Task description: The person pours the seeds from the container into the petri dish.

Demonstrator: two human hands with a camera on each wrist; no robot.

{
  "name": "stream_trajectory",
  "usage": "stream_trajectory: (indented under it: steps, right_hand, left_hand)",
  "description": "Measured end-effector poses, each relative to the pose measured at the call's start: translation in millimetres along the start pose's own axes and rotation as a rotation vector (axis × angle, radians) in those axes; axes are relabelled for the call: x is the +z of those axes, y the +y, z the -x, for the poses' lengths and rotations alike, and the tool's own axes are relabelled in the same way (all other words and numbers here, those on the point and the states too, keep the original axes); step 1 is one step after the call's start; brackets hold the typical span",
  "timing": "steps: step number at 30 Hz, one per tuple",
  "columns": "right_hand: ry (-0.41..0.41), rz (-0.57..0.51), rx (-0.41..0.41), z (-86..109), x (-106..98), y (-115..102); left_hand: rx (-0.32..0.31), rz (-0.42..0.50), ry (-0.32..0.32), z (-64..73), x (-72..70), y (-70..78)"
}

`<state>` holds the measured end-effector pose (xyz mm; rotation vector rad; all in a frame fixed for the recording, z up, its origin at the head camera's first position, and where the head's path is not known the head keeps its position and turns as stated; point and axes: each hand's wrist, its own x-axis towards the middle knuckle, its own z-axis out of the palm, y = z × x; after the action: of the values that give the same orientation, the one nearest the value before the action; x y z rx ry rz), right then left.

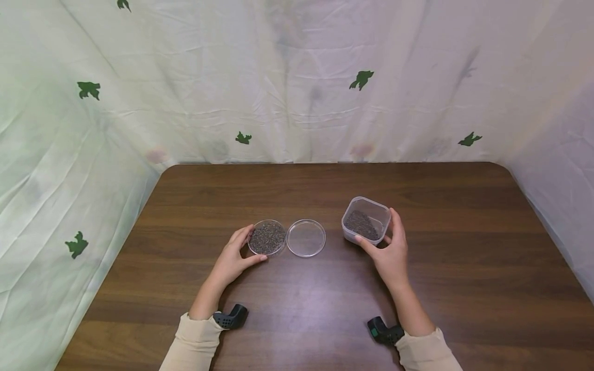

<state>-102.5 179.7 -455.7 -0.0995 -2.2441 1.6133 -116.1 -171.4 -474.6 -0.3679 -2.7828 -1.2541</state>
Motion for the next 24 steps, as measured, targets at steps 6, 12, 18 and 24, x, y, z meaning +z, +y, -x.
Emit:
stream_trajectory:
  steps: [6,12,18,24]
  right_hand:
    - [-0.012,0.005,0.033,-0.7,-3,2]
    - [-0.030,0.033,0.062,0.8,-6,5]
    - [-0.028,0.022,0.088,1.6,-6,8]
    - [-0.033,0.003,0.091,1.7,-5,10]
  left_hand:
    - [0.002,0.004,0.003,-0.2,0.6,0.7]
    - [0.005,0.012,0.003,-0.4,1.3,1.5]
    - [0.006,0.009,-0.001,0.3,0.9,1.0]
    - [0.000,0.002,-0.001,0.3,-0.2,1.2]
